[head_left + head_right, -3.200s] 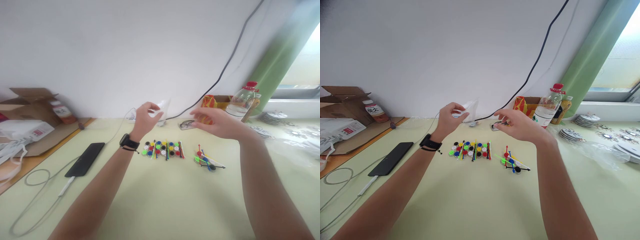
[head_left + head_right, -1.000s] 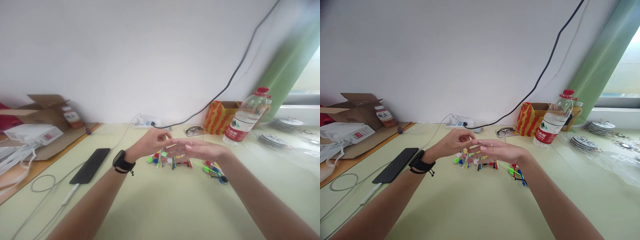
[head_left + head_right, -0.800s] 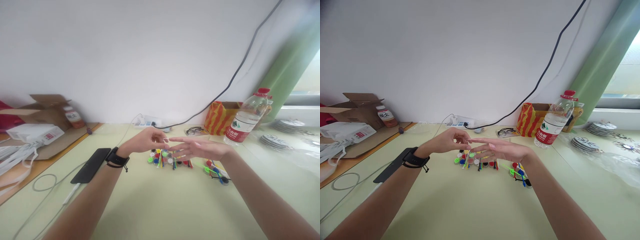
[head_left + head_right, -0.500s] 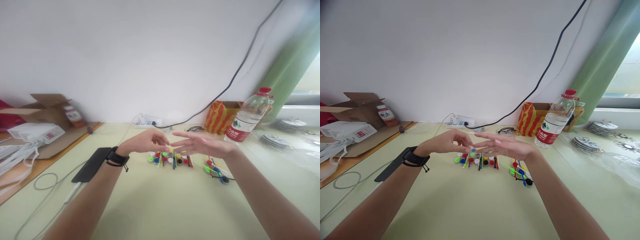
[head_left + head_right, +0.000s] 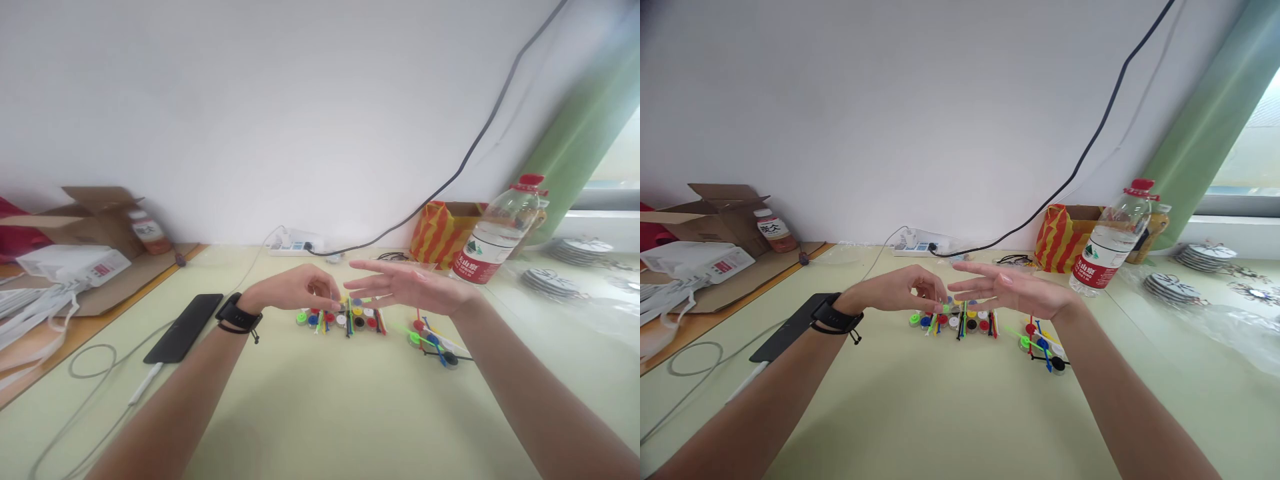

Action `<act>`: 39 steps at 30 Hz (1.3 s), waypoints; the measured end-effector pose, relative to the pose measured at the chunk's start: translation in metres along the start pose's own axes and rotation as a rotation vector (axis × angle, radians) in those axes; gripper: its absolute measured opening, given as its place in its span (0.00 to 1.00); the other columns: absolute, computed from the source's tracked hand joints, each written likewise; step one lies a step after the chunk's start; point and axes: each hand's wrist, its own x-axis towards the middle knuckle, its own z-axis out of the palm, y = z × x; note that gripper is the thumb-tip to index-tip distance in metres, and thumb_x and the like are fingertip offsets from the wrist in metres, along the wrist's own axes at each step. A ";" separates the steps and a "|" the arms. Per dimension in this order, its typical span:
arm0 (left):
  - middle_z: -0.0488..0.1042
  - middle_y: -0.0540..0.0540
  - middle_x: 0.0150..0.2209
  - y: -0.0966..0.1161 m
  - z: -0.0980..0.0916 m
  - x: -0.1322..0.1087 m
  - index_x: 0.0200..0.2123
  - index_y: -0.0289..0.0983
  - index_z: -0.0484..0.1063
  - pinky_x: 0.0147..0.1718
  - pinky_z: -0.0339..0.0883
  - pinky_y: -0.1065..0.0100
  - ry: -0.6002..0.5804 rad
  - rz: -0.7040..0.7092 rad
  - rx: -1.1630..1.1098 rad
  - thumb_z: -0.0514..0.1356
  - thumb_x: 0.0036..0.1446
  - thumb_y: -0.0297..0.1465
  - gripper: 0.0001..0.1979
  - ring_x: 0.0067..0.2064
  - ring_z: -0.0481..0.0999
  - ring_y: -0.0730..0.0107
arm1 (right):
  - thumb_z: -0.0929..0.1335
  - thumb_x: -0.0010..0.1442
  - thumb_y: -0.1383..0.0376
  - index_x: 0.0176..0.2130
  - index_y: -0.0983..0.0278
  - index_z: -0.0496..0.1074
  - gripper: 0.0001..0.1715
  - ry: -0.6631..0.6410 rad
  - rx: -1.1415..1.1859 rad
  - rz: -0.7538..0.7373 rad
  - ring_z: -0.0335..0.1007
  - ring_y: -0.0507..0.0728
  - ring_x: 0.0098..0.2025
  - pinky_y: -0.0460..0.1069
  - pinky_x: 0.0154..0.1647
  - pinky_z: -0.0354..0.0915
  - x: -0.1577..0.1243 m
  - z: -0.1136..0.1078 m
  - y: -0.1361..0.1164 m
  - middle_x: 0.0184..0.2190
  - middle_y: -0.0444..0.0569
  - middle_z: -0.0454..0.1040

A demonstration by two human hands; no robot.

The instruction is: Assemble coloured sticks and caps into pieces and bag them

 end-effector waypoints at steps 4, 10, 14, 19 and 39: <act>0.81 0.44 0.33 0.005 -0.001 0.000 0.39 0.37 0.81 0.31 0.69 0.68 0.102 0.016 0.020 0.65 0.63 0.45 0.17 0.33 0.78 0.66 | 0.63 0.66 0.38 0.72 0.51 0.55 0.43 -0.008 -0.007 -0.012 0.53 0.68 0.72 0.67 0.70 0.52 0.001 0.000 0.001 0.71 0.51 0.61; 0.81 0.43 0.40 0.013 0.002 0.000 0.51 0.40 0.78 0.36 0.72 0.66 0.204 0.088 0.033 0.60 0.66 0.46 0.19 0.40 0.79 0.62 | 0.64 0.65 0.39 0.70 0.52 0.61 0.41 -0.061 -0.045 -0.118 0.44 0.68 0.75 0.65 0.73 0.46 0.011 0.010 0.002 0.75 0.47 0.51; 0.79 0.42 0.49 0.019 0.005 0.000 0.59 0.42 0.70 0.45 0.75 0.62 0.358 0.146 -0.003 0.57 0.69 0.46 0.22 0.48 0.79 0.60 | 0.67 0.62 0.39 0.72 0.49 0.54 0.47 -0.062 0.009 -0.121 0.41 0.68 0.76 0.67 0.73 0.45 0.017 0.017 0.004 0.75 0.46 0.49; 0.71 0.40 0.60 0.033 0.014 -0.001 0.65 0.43 0.63 0.60 0.65 0.51 0.763 0.321 0.400 0.64 0.63 0.42 0.29 0.61 0.70 0.52 | 0.63 0.63 0.35 0.72 0.51 0.55 0.47 0.065 0.196 -0.074 0.47 0.66 0.75 0.65 0.72 0.47 0.023 0.019 0.009 0.72 0.49 0.58; 0.70 0.37 0.49 0.034 0.056 0.017 0.55 0.35 0.63 0.52 0.65 0.51 0.491 0.270 0.826 0.64 0.53 0.34 0.27 0.50 0.70 0.47 | 0.62 0.72 0.46 0.51 0.63 0.76 0.27 0.271 0.483 0.067 0.74 0.62 0.54 0.59 0.62 0.64 0.037 0.031 0.009 0.50 0.56 0.79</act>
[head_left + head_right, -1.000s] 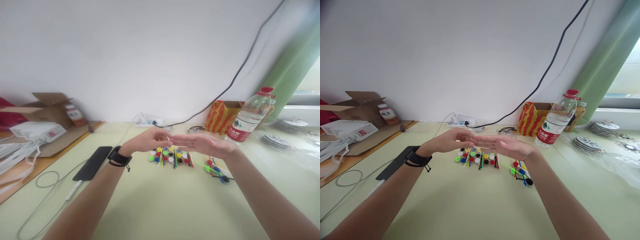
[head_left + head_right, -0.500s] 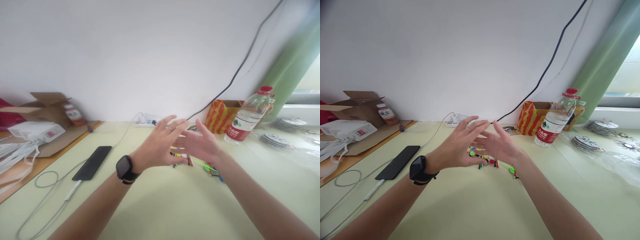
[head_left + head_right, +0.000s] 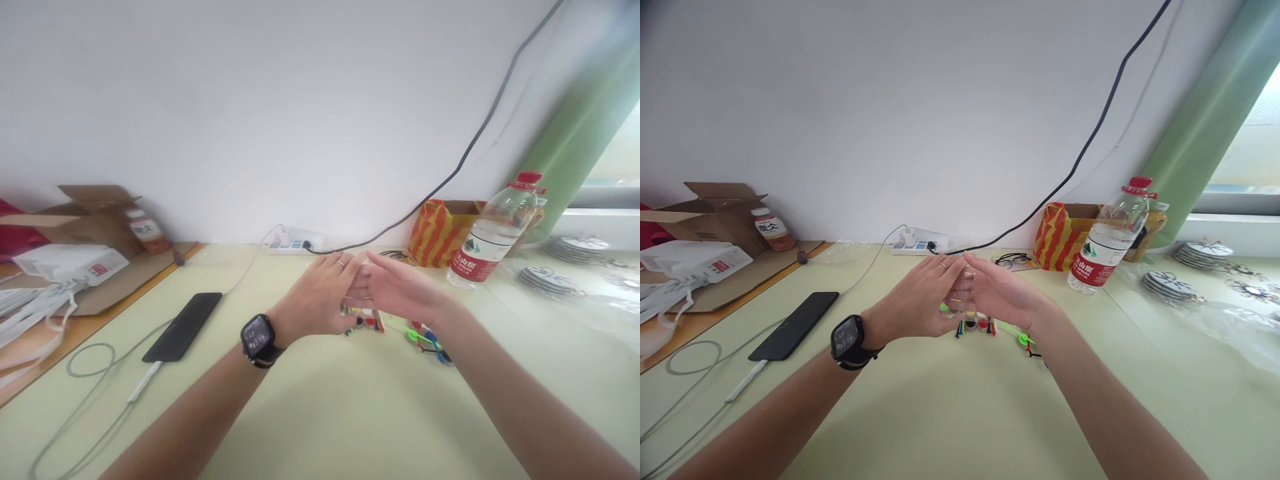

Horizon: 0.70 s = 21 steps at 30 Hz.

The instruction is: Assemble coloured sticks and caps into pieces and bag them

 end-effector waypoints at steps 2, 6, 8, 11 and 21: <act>0.70 0.37 0.52 -0.004 -0.001 -0.002 0.61 0.35 0.59 0.53 0.64 0.51 -0.002 -0.020 -0.010 0.65 0.54 0.35 0.34 0.51 0.70 0.46 | 0.63 0.71 0.48 0.55 0.62 0.75 0.25 0.023 -0.120 -0.016 0.72 0.61 0.58 0.60 0.65 0.61 -0.006 -0.004 -0.007 0.54 0.56 0.78; 0.70 0.36 0.56 -0.017 -0.005 -0.007 0.69 0.36 0.51 0.55 0.63 0.51 -0.108 -0.084 -0.091 0.65 0.56 0.39 0.42 0.56 0.70 0.45 | 0.67 0.68 0.48 0.51 0.61 0.78 0.24 0.163 -0.535 -0.078 0.72 0.63 0.57 0.59 0.62 0.64 -0.023 -0.017 -0.027 0.55 0.55 0.77; 0.71 0.37 0.55 -0.024 -0.008 -0.010 0.70 0.38 0.52 0.52 0.65 0.53 -0.232 -0.142 -0.175 0.65 0.57 0.43 0.42 0.54 0.72 0.46 | 0.67 0.67 0.45 0.46 0.62 0.79 0.25 0.241 -0.740 -0.061 0.74 0.62 0.51 0.58 0.57 0.67 -0.033 -0.030 -0.035 0.51 0.55 0.79; 0.73 0.40 0.54 -0.031 -0.011 -0.013 0.70 0.42 0.54 0.47 0.67 0.59 -0.375 -0.219 -0.316 0.66 0.56 0.46 0.43 0.50 0.75 0.50 | 0.68 0.64 0.44 0.45 0.60 0.77 0.24 0.360 -1.051 0.097 0.74 0.61 0.44 0.56 0.47 0.69 -0.045 -0.059 -0.039 0.47 0.54 0.79; 0.73 0.39 0.55 -0.040 -0.010 -0.008 0.70 0.42 0.55 0.40 0.69 0.65 -0.560 -0.291 -0.688 0.68 0.57 0.43 0.42 0.48 0.76 0.57 | 0.72 0.51 0.57 0.30 0.62 0.76 0.11 0.404 -1.303 0.528 0.75 0.60 0.32 0.52 0.31 0.68 -0.049 -0.110 -0.016 0.31 0.53 0.80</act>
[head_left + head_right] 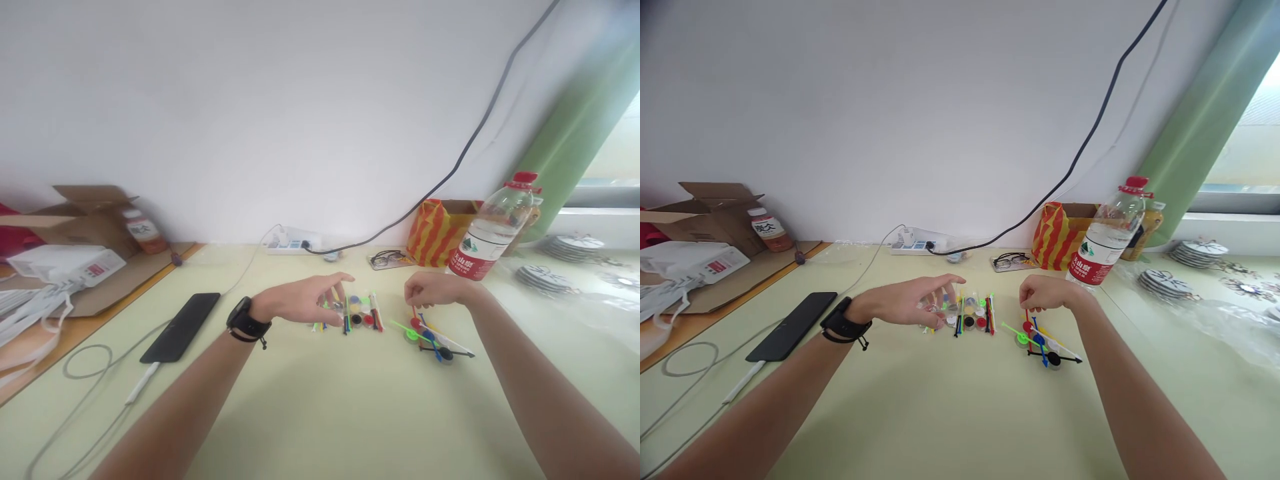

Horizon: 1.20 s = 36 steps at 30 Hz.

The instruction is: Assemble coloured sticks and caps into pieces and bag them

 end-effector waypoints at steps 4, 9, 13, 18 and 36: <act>0.74 0.42 0.51 0.002 -0.006 -0.004 0.70 0.45 0.54 0.42 0.68 0.64 -0.060 -0.012 -0.061 0.66 0.60 0.44 0.41 0.48 0.76 0.57 | 0.72 0.53 0.57 0.32 0.62 0.77 0.11 -0.019 0.057 -0.058 0.76 0.60 0.33 0.52 0.34 0.69 -0.010 -0.008 -0.002 0.32 0.52 0.80; 0.73 0.45 0.49 0.002 -0.012 -0.008 0.71 0.47 0.51 0.45 0.67 0.62 -0.139 -0.053 -0.167 0.64 0.62 0.42 0.39 0.46 0.75 0.59 | 0.73 0.54 0.52 0.31 0.62 0.78 0.15 0.019 0.176 -0.164 0.77 0.61 0.36 0.53 0.38 0.71 -0.026 -0.022 -0.005 0.32 0.52 0.80; 0.71 0.44 0.53 -0.003 -0.014 -0.008 0.71 0.49 0.52 0.48 0.65 0.61 -0.152 -0.029 -0.216 0.63 0.62 0.43 0.37 0.48 0.74 0.58 | 0.73 0.55 0.49 0.31 0.61 0.79 0.18 0.137 0.122 -0.147 0.77 0.63 0.38 0.53 0.38 0.70 -0.039 -0.032 -0.006 0.32 0.51 0.81; 0.70 0.45 0.53 -0.009 -0.013 -0.006 0.70 0.48 0.53 0.49 0.64 0.62 -0.173 0.013 -0.287 0.62 0.63 0.41 0.35 0.49 0.71 0.60 | 0.73 0.57 0.47 0.36 0.59 0.80 0.19 0.412 0.139 -0.177 0.77 0.64 0.40 0.54 0.37 0.69 -0.053 -0.039 -0.019 0.34 0.51 0.81; 0.67 0.46 0.42 -0.004 -0.003 0.002 0.67 0.47 0.58 0.42 0.65 0.62 -0.214 0.115 -0.497 0.60 0.62 0.44 0.32 0.39 0.68 0.63 | 0.70 0.63 0.55 0.41 0.60 0.78 0.12 0.397 0.246 -0.563 0.78 0.60 0.40 0.54 0.43 0.74 -0.040 0.007 -0.093 0.39 0.50 0.81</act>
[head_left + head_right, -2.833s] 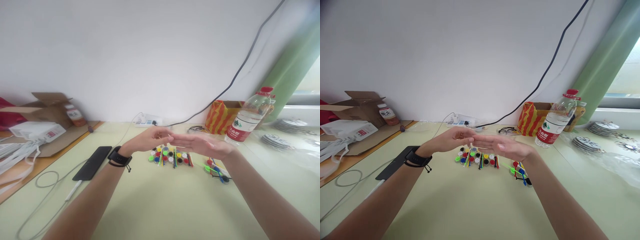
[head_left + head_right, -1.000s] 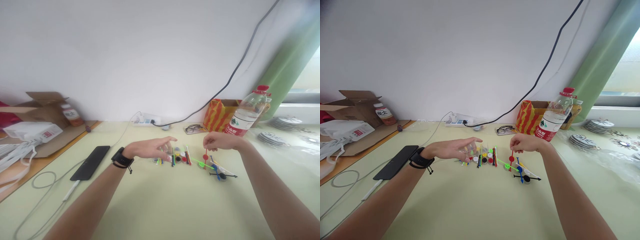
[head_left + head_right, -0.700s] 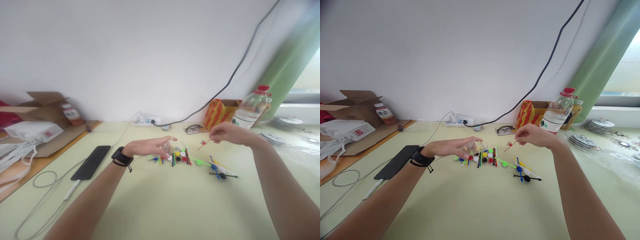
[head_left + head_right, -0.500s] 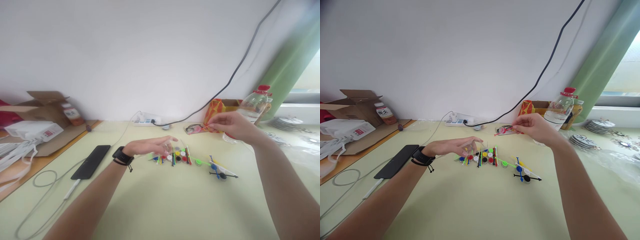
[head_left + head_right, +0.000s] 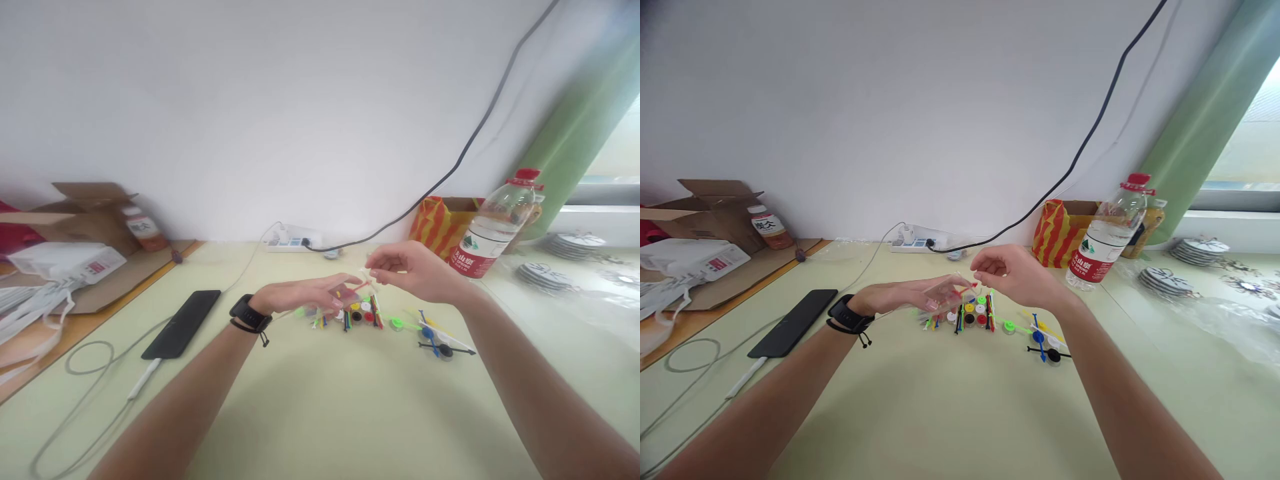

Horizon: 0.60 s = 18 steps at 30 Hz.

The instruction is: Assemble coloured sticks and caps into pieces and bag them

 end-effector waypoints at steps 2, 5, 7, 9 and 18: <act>0.67 0.47 0.40 -0.002 -0.001 0.001 0.67 0.47 0.57 0.42 0.65 0.62 -0.002 -0.006 -0.007 0.60 0.63 0.44 0.31 0.37 0.68 0.64 | 0.68 0.65 0.56 0.42 0.60 0.77 0.13 0.010 -0.057 0.016 0.77 0.59 0.40 0.53 0.42 0.73 0.001 -0.001 0.006 0.39 0.50 0.81; 0.67 0.48 0.38 -0.005 -0.002 0.001 0.68 0.46 0.56 0.41 0.64 0.62 -0.001 -0.026 -0.007 0.60 0.64 0.44 0.32 0.37 0.69 0.63 | 0.66 0.65 0.58 0.40 0.60 0.76 0.11 -0.063 -0.265 0.097 0.76 0.59 0.39 0.51 0.39 0.70 0.002 -0.005 0.022 0.39 0.49 0.80; 0.68 0.47 0.38 -0.008 -0.003 0.002 0.68 0.47 0.56 0.41 0.64 0.62 -0.011 -0.025 0.003 0.60 0.65 0.44 0.31 0.38 0.70 0.62 | 0.67 0.63 0.60 0.38 0.60 0.77 0.09 -0.240 -0.383 0.149 0.76 0.59 0.40 0.50 0.38 0.68 0.002 -0.004 0.034 0.38 0.49 0.80; 0.69 0.46 0.40 -0.009 -0.004 0.002 0.68 0.47 0.57 0.41 0.64 0.63 -0.022 -0.012 0.015 0.60 0.65 0.44 0.31 0.40 0.71 0.61 | 0.69 0.59 0.62 0.37 0.59 0.77 0.07 -0.403 -0.417 0.191 0.76 0.59 0.41 0.49 0.37 0.67 0.003 0.001 0.044 0.39 0.48 0.80; 0.71 0.47 0.38 -0.006 -0.003 0.001 0.66 0.47 0.61 0.40 0.66 0.63 0.006 0.009 -0.027 0.62 0.63 0.45 0.31 0.39 0.73 0.61 | 0.71 0.44 0.73 0.36 0.61 0.72 0.16 -0.506 -0.500 0.364 0.72 0.57 0.36 0.46 0.28 0.60 0.005 0.023 0.070 0.38 0.47 0.77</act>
